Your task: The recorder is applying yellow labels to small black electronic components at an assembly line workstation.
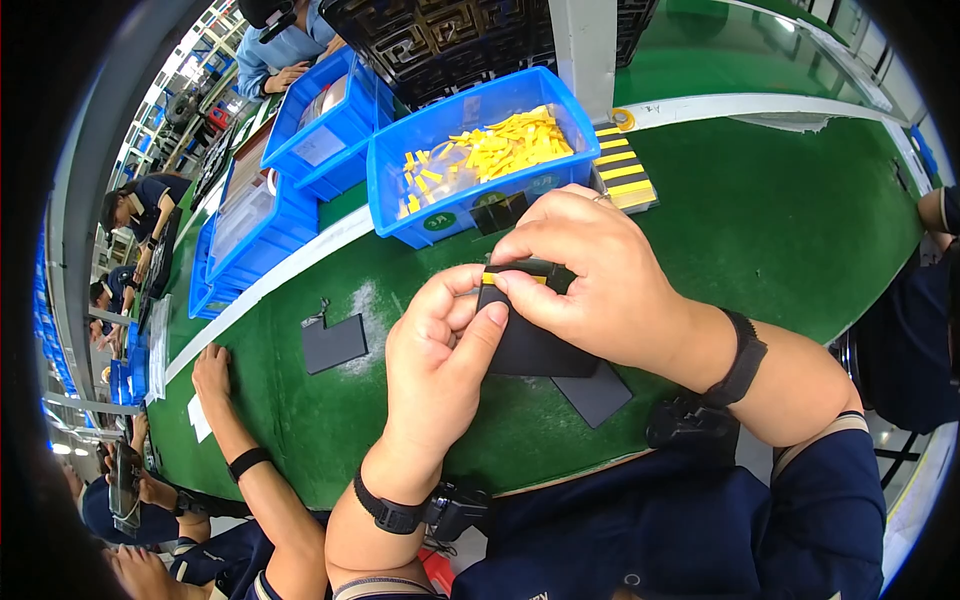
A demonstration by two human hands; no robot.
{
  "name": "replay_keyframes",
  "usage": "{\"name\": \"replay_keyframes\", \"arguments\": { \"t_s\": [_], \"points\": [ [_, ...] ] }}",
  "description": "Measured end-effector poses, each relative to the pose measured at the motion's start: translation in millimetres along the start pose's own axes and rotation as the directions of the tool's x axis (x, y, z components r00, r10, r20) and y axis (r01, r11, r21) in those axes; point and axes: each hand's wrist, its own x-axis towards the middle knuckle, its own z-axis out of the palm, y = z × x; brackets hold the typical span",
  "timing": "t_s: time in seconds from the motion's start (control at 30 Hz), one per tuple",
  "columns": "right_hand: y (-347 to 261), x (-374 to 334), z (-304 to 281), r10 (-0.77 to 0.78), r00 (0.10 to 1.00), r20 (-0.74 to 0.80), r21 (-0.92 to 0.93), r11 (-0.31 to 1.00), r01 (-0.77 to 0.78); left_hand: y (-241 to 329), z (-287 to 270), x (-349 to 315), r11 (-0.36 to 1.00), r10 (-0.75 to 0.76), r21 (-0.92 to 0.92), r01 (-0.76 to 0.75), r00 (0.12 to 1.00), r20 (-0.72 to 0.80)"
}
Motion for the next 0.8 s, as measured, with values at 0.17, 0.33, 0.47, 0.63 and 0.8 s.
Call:
{"name": "replay_keyframes", "arguments": {
  "t_s": [0.17,0.33,0.47,0.63,0.8],
  "points": [
    [-1,-1,2,0.069,0.997,-0.03,0.102,0.993,-0.066,2,0,1,0.999,0.034,0.022,-0.033,0.999,-0.029],
    [2,2,1,0.056,0.998,-0.027,0.146,0.988,-0.052,0,-5,2,0.994,0.053,0.102,-0.048,0.997,-0.049],
    [-1,3,0,0.147,0.989,0.019,0.224,0.963,-0.147,0,-3,2,0.991,0.043,0.127,-0.032,0.995,-0.089],
    [-8,3,-4,0.264,0.962,0.072,0.28,0.92,-0.273,-2,-6,2,0.985,0.051,0.168,-0.035,0.995,-0.09],
    [-7,2,1,0.284,0.959,-0.008,0.309,0.913,-0.267,-1,-6,4,0.998,0.031,0.065,-0.028,0.999,-0.042]
  ]
}}
